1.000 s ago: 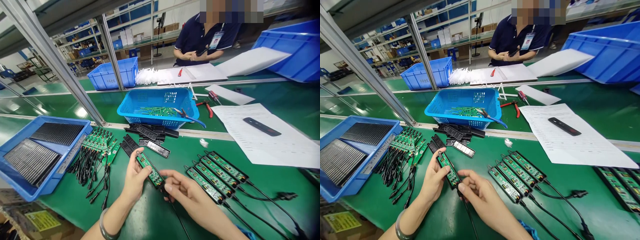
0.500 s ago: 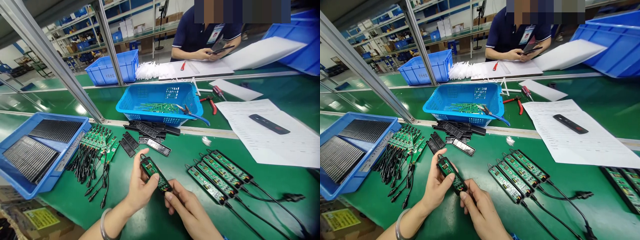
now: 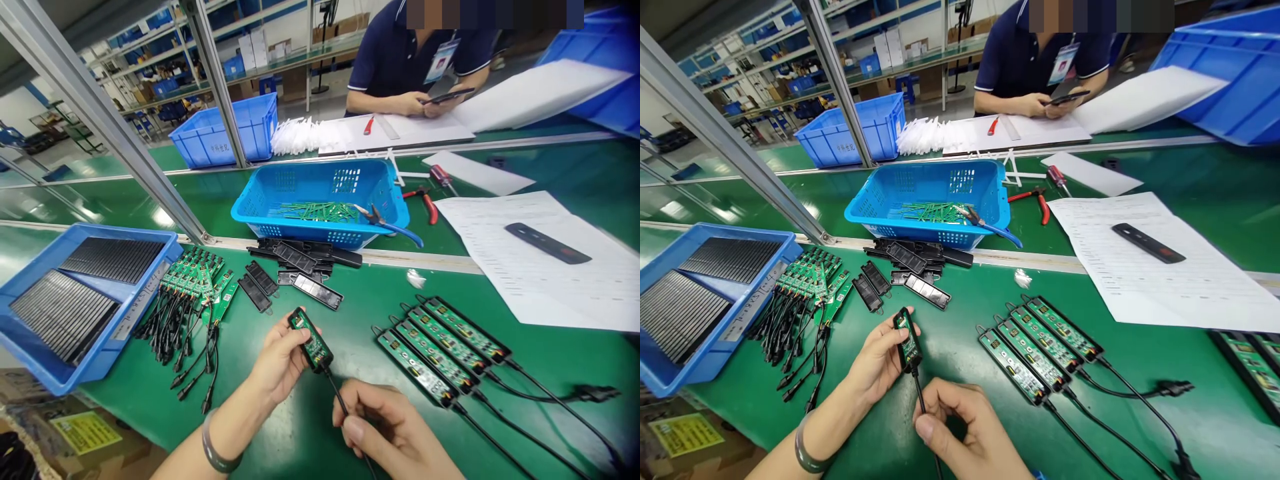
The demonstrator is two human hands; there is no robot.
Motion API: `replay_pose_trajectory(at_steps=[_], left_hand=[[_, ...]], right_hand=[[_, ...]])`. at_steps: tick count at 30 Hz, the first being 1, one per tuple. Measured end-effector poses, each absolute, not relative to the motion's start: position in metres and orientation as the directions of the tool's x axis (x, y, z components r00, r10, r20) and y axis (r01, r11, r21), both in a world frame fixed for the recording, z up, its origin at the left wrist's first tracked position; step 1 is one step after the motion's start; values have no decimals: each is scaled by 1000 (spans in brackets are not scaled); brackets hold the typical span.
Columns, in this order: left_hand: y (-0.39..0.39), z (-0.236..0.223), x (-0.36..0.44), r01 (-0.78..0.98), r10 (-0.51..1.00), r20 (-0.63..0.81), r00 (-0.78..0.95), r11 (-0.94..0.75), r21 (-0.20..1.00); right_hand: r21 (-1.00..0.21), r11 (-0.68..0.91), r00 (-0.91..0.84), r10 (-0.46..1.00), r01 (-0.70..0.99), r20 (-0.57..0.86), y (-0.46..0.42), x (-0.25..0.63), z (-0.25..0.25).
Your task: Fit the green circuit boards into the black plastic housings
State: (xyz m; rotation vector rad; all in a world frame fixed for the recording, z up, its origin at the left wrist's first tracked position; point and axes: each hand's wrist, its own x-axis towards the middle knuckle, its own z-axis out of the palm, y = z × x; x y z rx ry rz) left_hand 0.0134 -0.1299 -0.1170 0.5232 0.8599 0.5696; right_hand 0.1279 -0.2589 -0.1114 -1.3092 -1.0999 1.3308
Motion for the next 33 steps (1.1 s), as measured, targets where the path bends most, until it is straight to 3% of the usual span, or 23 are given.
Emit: replay_pose_trajectory(at_steps=[6,19,22,26,28,33], left_hand=[[-131,-121,15,-238,527,-579,622,832,501],[-131,-122,15,-172,414,-644,643,898,405],[-131,-120,14,-206,545,-597,589,815,541],[-136,-121,16,-200,796,-387,466,521,830],[-142,-123,17,-124,813,-338,474,442,888],[-153,-130,17,69,694,-318,646,362,930]], right_hand=[[-995,-91,31,996,49,-89,-260,126,-109],[-984,-82,17,997,156,-80,-261,124,-104],[-960,-65,27,998,272,-60,-258,127,-102],[-878,-62,248,966,475,67,-253,128,-112],[-804,-78,315,939,589,139,-253,127,-119],[-561,-37,216,942,827,256,-270,135,-135]])
